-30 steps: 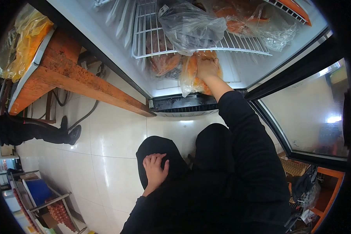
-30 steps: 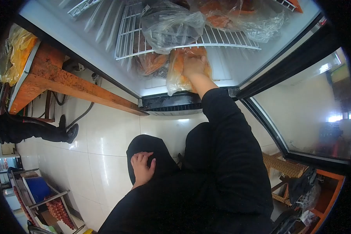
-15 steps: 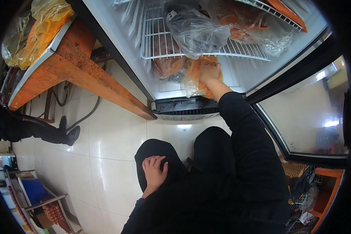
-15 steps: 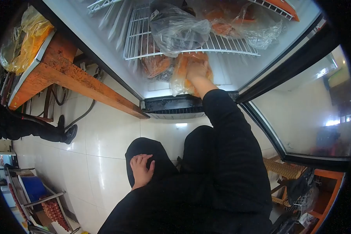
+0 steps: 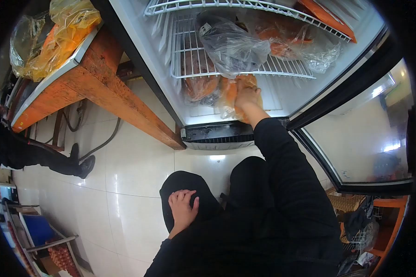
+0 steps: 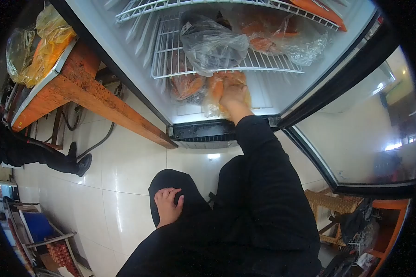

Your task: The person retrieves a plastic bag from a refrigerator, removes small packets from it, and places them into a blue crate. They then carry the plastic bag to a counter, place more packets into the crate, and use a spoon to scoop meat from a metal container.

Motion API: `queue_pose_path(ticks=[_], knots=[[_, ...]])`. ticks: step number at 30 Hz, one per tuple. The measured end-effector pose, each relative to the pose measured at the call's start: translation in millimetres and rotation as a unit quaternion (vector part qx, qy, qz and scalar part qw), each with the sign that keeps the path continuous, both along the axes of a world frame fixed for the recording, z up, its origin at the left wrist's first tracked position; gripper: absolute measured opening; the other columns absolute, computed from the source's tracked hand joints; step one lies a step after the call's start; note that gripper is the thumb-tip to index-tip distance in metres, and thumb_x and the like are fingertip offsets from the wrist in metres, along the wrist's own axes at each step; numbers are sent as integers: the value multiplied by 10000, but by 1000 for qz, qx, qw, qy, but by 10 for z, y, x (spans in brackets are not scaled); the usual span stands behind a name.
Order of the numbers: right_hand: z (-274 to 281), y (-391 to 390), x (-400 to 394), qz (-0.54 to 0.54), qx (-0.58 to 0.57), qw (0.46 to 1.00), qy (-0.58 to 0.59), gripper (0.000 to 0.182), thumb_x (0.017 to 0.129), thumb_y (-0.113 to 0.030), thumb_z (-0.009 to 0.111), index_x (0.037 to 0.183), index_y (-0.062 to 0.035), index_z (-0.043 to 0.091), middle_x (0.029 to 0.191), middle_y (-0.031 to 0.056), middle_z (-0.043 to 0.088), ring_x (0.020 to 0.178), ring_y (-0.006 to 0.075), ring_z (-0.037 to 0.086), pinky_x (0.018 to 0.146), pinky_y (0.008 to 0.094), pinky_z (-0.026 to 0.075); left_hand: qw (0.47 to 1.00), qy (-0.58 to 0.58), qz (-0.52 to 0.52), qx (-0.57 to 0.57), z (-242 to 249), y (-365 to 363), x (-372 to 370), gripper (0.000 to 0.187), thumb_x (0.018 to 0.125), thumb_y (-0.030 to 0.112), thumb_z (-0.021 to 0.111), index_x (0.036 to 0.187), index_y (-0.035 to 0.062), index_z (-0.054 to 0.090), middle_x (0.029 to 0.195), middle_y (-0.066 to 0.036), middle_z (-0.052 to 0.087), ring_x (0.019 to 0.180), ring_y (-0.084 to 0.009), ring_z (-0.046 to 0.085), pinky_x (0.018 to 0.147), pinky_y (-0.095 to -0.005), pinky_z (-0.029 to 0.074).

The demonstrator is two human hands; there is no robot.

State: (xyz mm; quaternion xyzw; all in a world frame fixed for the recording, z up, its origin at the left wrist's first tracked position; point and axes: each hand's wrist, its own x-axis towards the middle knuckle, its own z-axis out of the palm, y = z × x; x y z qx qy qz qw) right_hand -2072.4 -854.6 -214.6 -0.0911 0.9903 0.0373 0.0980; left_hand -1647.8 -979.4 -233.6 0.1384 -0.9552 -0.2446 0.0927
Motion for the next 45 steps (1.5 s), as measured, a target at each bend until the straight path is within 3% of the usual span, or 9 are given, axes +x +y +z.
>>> queue_pose_path(ticks=[5, 8, 14, 17, 23, 27, 33, 39, 45], knots=[[-261, -47, 5, 98, -11, 992, 81, 703, 739, -283, 671, 1356, -191, 348, 1066, 100, 651, 1104, 335, 528, 916, 462, 263, 1000, 11, -8, -1, -28, -12, -5, 256, 747, 180, 686, 991, 119, 639, 976, -46, 571, 1026, -269, 495, 950, -446, 334], [-210, -120, -32, 53, 3, 997, 62, 499, 833, -199, 522, 1321, -194, 420, 1047, 77, 665, 1092, 256, 570, 893, 451, 255, 1000, 16, -15, 1, -23, 1, -31, 249, 749, 183, 682, 986, 116, 643, 984, -46, 576, 1030, -269, 495, 953, -448, 333], [-32, -38, -142, 72, 34, 996, 51, 455, 796, -266, 599, 1229, -141, 536, 1064, 55, 661, 1107, 252, 561, 932, 477, 244, 999, 30, -9, 9, -11, -36, -4, 234, 746, 178, 684, 968, 114, 652, 973, -53, 582, 1016, -270, 501, 930, -421, 337], [172, 111, -154, 26, -19, 997, 67, 533, 748, -328, 667, 1245, -188, 533, 1144, 65, 625, 1129, 242, 544, 959, 499, 245, 999, 31, -7, 18, -33, -24, 15, 231, 754, 191, 674, 970, 112, 651, 977, -51, 581, 1021, -267, 498, 940, -432, 332], [810, 399, 7, -63, -241, 968, -30, 549, 633, -321, 730, 1087, -27, 631, 1087, 158, 639, 1070, 281, 576, 940, 563, 310, 999, 28, 3, 23, -10, -33, 34, 238, 760, 208, 665, 977, 111, 650, 975, -43, 577, 1026, -263, 494, 963, -456, 322], [409, 642, -345, -72, -351, 927, -110, 615, 630, -304, 720, 1129, 36, 603, 1066, 183, 633, 1017, 277, 594, 881, 321, 432, 999, 27, 5, 20, -28, -34, 13, 238, 761, 209, 663, 978, 112, 651, 980, -43, 576, 1024, -264, 493, 964, -452, 319], [603, 714, -69, -118, -526, 815, -211, 469, 721, -204, 684, 1097, 61, 596, 1034, 126, 643, 943, 232, 617, 864, 318, 448, 999, 17, 0, 27, -28, -28, -4, 239, 767, 213, 659, 985, 116, 651, 990, -45, 576, 1035, -264, 488, 968, -450, 316], [968, 727, 689, -33, -715, 595, -366, 256, 765, -90, 614, 1003, 4, 609, 921, 74, 645, 806, 154, 627, 738, 281, 495, 999, 18, 6, 26, -64, -30, -25, 236, 774, 229, 653, 985, 123, 648, 1002, -45, 574, 1043, -263, 487, 970, -460, 312], [2392, 172, 1399, 259, -689, 624, -261, 242, 742, -62, 620, 970, 19, 624, 891, 55, 639, 806, 111, 615, 751, 262, 497, 1000, 13, 1, 23, -81, -66, -38, 247, 793, 267, 638, 1005, 141, 644, 1041, -45, 575, 1075, -265, 474, 977, -455, 303]])
